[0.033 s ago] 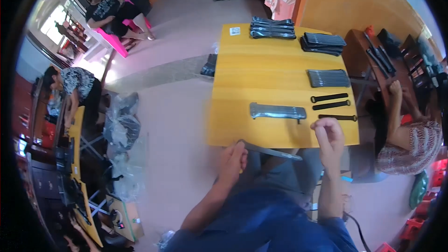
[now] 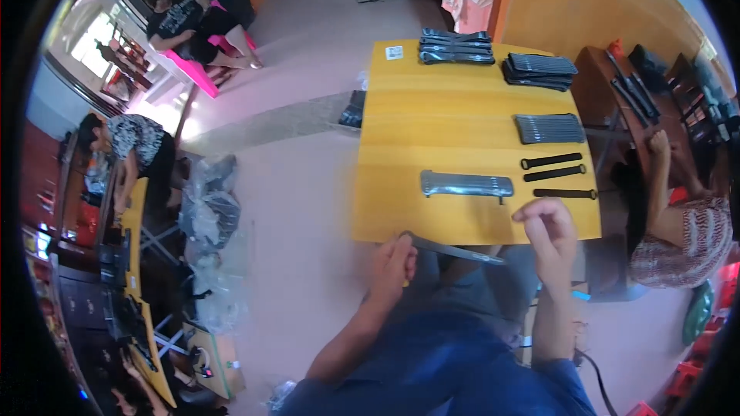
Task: Manually aligning and attaching straps to a textile base component on a workbench.
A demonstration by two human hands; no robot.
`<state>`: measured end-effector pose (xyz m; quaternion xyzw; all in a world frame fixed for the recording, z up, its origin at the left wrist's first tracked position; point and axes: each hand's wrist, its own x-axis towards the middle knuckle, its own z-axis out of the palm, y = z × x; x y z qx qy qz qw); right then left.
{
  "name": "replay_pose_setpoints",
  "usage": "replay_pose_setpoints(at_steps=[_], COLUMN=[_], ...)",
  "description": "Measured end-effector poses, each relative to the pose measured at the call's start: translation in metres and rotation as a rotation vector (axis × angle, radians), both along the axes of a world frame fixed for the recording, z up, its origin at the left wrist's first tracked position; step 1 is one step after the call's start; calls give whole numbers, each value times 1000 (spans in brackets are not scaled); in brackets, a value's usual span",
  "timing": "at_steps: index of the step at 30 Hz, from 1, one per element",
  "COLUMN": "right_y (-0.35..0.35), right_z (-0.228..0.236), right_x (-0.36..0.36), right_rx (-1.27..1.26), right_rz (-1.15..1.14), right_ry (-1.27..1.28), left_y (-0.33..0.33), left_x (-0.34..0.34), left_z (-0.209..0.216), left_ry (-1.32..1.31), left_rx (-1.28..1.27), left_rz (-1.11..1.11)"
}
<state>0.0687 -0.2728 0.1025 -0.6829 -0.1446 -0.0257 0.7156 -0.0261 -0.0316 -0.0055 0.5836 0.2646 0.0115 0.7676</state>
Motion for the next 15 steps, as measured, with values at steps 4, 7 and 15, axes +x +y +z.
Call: replay_pose_setpoints(at_steps=[4,7,15], right_y=[35,42,45], right_z=[80,100,167], right_x=[-35,-21,-42], right_rx=[472,744,688], right_rz=[479,1114,1207], right_ry=[104,-137,97], left_y=[1,-2,-2], left_x=[-2,-9,-10], left_z=[-19,-9,-22], left_ry=[-30,-39,-88], left_rx=[-92,-63,-94], left_rz=[-5,2,-46])
